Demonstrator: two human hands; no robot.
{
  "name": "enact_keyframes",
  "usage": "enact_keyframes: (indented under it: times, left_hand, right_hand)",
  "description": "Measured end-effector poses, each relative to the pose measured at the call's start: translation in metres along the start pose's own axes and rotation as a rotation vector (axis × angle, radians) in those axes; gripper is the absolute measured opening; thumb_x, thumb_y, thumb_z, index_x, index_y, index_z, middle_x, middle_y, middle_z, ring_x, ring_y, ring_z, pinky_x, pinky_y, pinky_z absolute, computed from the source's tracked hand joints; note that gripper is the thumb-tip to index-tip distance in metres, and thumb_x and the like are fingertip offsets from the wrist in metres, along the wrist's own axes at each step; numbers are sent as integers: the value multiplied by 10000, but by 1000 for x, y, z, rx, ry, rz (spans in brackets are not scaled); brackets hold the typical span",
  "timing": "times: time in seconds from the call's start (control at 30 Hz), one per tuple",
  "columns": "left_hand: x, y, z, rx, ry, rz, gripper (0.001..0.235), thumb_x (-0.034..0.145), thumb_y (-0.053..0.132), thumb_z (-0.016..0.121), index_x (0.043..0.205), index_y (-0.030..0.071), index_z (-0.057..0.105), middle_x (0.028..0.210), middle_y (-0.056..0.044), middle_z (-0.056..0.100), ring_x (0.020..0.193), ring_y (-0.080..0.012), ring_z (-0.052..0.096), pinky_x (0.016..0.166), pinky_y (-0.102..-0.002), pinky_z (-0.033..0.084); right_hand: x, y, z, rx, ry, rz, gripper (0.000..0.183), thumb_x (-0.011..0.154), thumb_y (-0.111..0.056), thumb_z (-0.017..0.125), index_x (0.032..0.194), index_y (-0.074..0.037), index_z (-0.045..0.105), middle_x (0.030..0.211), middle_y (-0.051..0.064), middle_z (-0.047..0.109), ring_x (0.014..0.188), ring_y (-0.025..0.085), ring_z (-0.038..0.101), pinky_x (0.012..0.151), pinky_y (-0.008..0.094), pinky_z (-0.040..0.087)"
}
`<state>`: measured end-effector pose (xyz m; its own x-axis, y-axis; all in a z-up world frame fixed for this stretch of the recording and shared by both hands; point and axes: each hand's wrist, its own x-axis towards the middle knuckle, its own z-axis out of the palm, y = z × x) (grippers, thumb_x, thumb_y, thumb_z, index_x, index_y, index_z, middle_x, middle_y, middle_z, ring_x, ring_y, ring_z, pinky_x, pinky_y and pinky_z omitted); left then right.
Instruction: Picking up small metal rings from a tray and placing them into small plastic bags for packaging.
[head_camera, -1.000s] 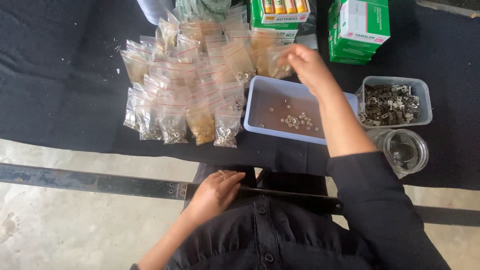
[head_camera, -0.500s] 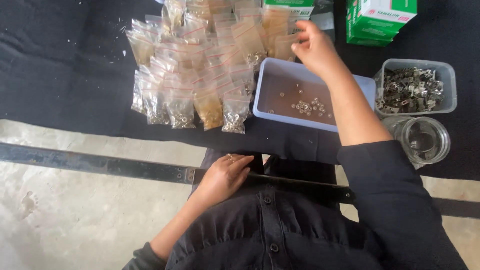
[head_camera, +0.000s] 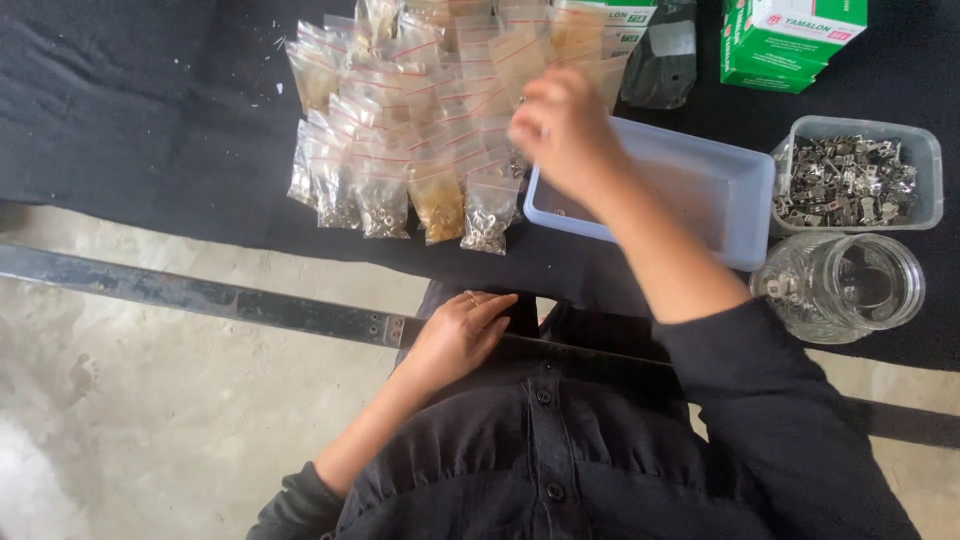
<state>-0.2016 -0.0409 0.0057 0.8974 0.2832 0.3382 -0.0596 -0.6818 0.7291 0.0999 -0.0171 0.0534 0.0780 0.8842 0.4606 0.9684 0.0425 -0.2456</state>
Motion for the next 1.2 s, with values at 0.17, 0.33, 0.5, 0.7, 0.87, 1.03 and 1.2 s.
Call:
enact_keyframes:
  times: [0.17, 0.33, 0.5, 0.7, 0.87, 1.03, 1.2]
  left_hand:
    - [-3, -4, 4, 15, 17, 14, 299, 995, 88, 630, 1263, -42, 663, 1106, -194, 756, 998, -364, 721, 890, -451, 563]
    - [-4, -2, 4, 36, 22, 9, 302, 991, 83, 631, 1263, -43, 664, 1102, -190, 756, 1004, -354, 712, 894, -440, 564]
    - [-8, 0, 3, -46, 89, 24, 266, 999, 51, 621, 1248, -25, 675, 1092, -188, 751, 965, -339, 717, 875, -427, 565]
    - [26, -29, -50, 190, 475, 133, 314, 941, -70, 604, 1241, 20, 629, 1172, -223, 695, 1086, -447, 679, 925, -510, 547]
    - [69, -62, -90, 592, 424, -176, 362, 995, 122, 642, 1354, 159, 620, 1557, -254, 354, 1445, -472, 282, 1013, -638, 314]
    - [93, -73, -99, 688, 144, -335, 245, 962, 231, 724, 1197, 165, 705, 1640, -326, 190, 1484, -523, -46, 1131, -791, -36]
    - [102, -76, -94, 755, 129, -289, 93, 943, 223, 723, 862, 179, 734, 1640, -312, 332, 1513, -511, 18, 1097, -765, -145]
  right_hand:
    - [-18, -50, 9, -162, -324, 88, 282, 894, -395, 748, 992, -132, 772, 1408, 205, 605, 1411, 472, 367, 1206, 663, 111]
    - [-38, -45, 28, -213, -274, 64, 219, 818, -272, 840, 756, -136, 680, 1227, 137, 651, 1398, 462, 387, 1188, 700, 118]
    - [-48, -54, 10, -47, -149, 104, 96, 910, -179, 753, 825, -140, 730, 1391, 205, 642, 1421, 497, 376, 1180, 701, 35]
    - [-79, -67, -4, -127, -8, 146, 271, 890, -197, 824, 1126, -105, 726, 1433, 216, 557, 1429, 496, 342, 1161, 730, 92]
    - [-117, -99, -33, -54, 156, 121, 257, 932, -96, 785, 1176, -64, 709, 1441, 244, 539, 1406, 483, 359, 1172, 678, 208]
    - [-167, -106, -54, -25, 257, 104, 143, 976, -67, 697, 1115, -41, 722, 1407, 246, 558, 1390, 459, 371, 1172, 613, 313]
    - [-211, -104, -58, -5, 273, 192, 145, 978, -14, 687, 1108, -68, 719, 1400, 223, 558, 1421, 454, 377, 1217, 675, 209]
